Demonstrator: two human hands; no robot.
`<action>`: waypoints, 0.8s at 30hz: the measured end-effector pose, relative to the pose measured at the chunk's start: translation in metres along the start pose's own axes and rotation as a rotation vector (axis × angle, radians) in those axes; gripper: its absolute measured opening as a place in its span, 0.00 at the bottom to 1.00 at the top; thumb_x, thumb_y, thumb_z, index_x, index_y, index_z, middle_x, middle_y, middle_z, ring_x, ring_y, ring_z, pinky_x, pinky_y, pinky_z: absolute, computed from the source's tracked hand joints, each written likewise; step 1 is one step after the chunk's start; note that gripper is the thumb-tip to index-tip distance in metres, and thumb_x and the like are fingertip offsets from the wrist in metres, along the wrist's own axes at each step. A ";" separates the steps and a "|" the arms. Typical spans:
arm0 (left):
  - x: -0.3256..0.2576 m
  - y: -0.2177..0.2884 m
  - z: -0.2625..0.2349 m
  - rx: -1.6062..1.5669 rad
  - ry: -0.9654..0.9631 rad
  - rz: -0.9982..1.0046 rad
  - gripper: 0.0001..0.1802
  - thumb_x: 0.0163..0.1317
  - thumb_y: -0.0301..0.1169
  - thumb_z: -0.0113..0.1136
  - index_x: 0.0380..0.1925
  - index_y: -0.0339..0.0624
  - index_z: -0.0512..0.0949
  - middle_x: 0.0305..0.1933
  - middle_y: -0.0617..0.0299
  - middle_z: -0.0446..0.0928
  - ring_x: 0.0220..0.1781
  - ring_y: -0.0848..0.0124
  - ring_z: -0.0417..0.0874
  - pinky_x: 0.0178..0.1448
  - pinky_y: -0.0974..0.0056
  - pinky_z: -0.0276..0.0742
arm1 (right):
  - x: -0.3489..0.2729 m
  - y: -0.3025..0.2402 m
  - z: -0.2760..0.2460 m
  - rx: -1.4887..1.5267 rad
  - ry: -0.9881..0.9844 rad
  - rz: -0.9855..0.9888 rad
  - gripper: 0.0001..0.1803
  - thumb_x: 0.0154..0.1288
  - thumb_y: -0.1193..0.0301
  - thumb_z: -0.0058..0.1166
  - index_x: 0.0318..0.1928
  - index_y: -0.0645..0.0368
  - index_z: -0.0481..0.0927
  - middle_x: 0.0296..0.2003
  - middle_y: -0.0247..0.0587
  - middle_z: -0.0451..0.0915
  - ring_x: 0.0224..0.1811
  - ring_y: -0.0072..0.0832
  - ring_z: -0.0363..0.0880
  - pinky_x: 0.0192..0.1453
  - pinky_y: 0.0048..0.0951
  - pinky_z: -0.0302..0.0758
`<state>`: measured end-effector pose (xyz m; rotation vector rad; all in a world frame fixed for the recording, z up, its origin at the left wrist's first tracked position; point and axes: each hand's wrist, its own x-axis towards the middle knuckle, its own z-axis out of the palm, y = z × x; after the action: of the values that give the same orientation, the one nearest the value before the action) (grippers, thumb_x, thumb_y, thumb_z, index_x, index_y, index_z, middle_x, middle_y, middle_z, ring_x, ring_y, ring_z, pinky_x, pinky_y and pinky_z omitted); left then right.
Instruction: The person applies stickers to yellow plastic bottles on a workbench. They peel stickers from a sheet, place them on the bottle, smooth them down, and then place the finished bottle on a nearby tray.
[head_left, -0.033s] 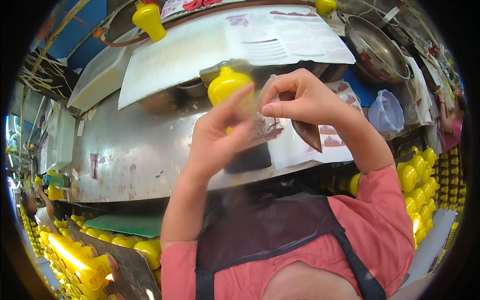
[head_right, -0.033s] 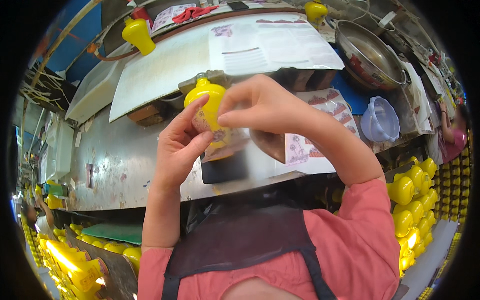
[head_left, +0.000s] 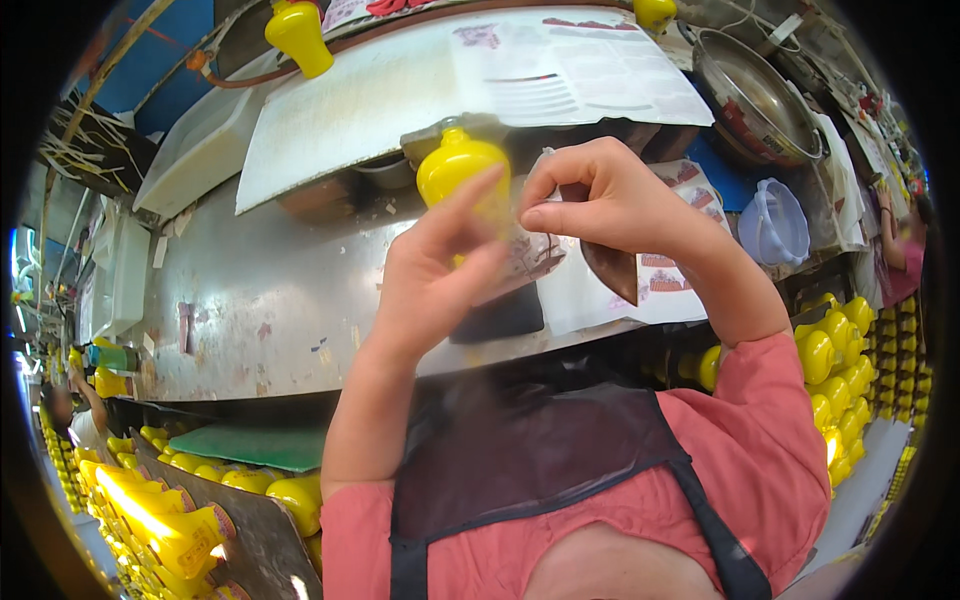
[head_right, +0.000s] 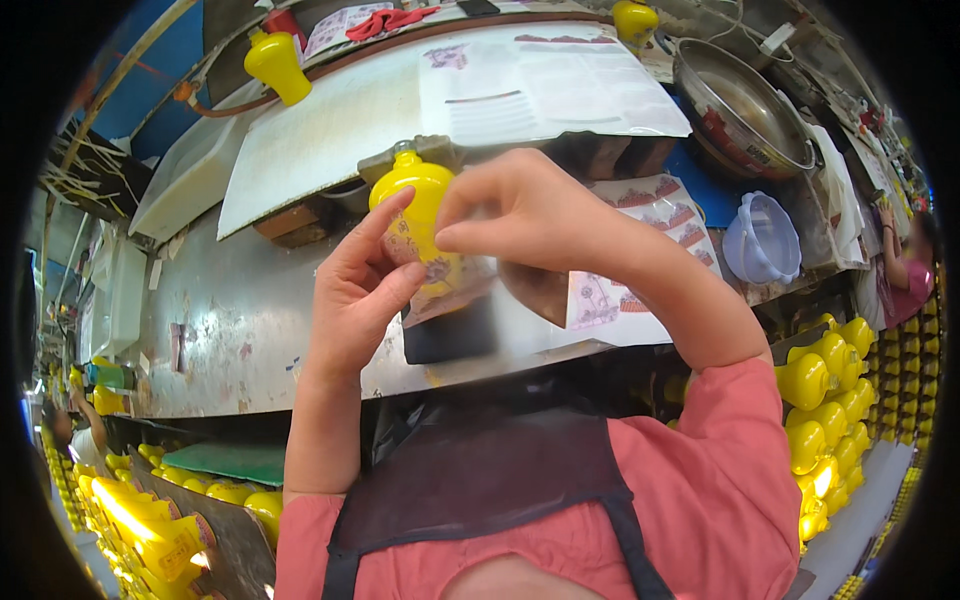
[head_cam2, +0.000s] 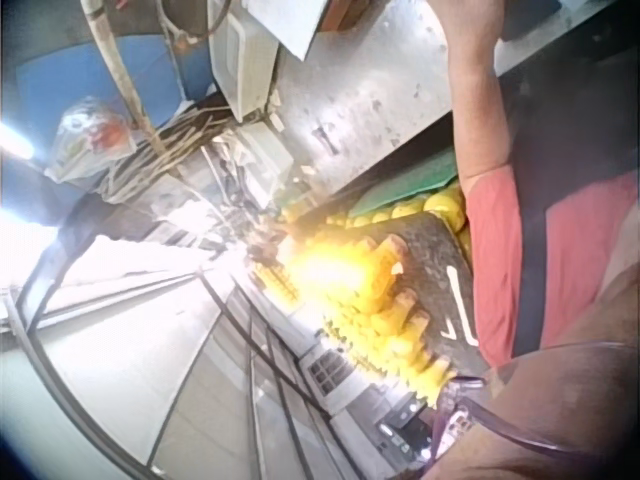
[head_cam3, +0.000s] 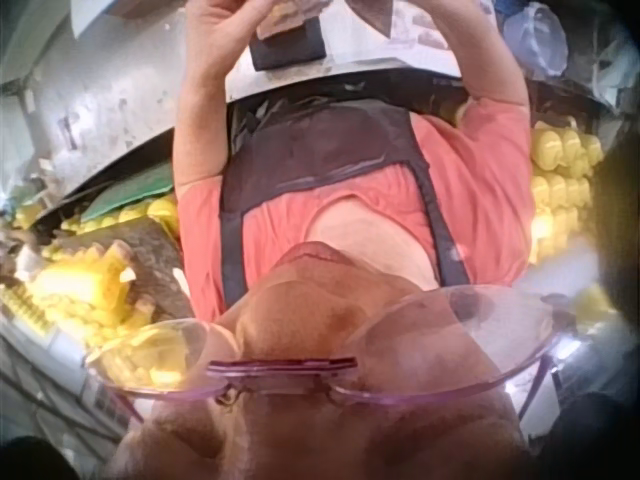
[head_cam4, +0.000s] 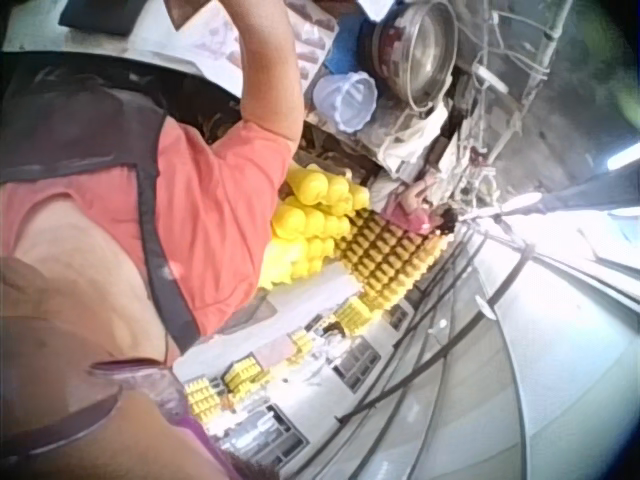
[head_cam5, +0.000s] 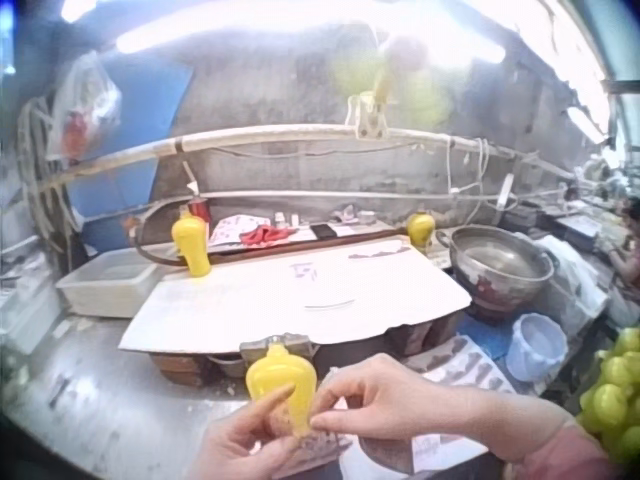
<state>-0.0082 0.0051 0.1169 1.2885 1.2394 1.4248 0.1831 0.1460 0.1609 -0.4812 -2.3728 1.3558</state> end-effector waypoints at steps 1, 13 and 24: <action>-0.003 -0.004 -0.002 -0.007 0.020 -0.016 0.31 0.66 0.22 0.61 0.71 0.46 0.74 0.40 0.71 0.79 0.42 0.82 0.79 0.53 0.71 0.77 | 0.004 0.003 0.005 -0.063 0.023 0.063 0.09 0.63 0.71 0.65 0.37 0.65 0.86 0.30 0.37 0.84 0.33 0.20 0.80 0.40 0.24 0.77; 0.023 -0.078 -0.020 0.055 0.327 -0.041 0.30 0.66 0.21 0.65 0.69 0.41 0.74 0.36 0.74 0.70 0.37 0.85 0.71 0.44 0.77 0.69 | 0.057 0.039 0.044 -0.378 0.226 0.125 0.11 0.62 0.68 0.64 0.38 0.65 0.85 0.27 0.40 0.85 0.29 0.23 0.84 0.36 0.27 0.80; 0.033 -0.083 -0.022 0.039 0.415 -0.303 0.45 0.61 0.36 0.67 0.76 0.37 0.58 0.72 0.45 0.62 0.72 0.53 0.66 0.73 0.53 0.67 | 0.073 0.041 0.028 -0.558 0.318 -0.242 0.11 0.66 0.62 0.60 0.43 0.53 0.87 0.38 0.48 0.82 0.38 0.48 0.82 0.44 0.43 0.79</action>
<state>-0.0370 0.0487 0.0408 0.8024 1.6638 1.4897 0.1109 0.1782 0.1220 -0.4900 -2.4126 0.4597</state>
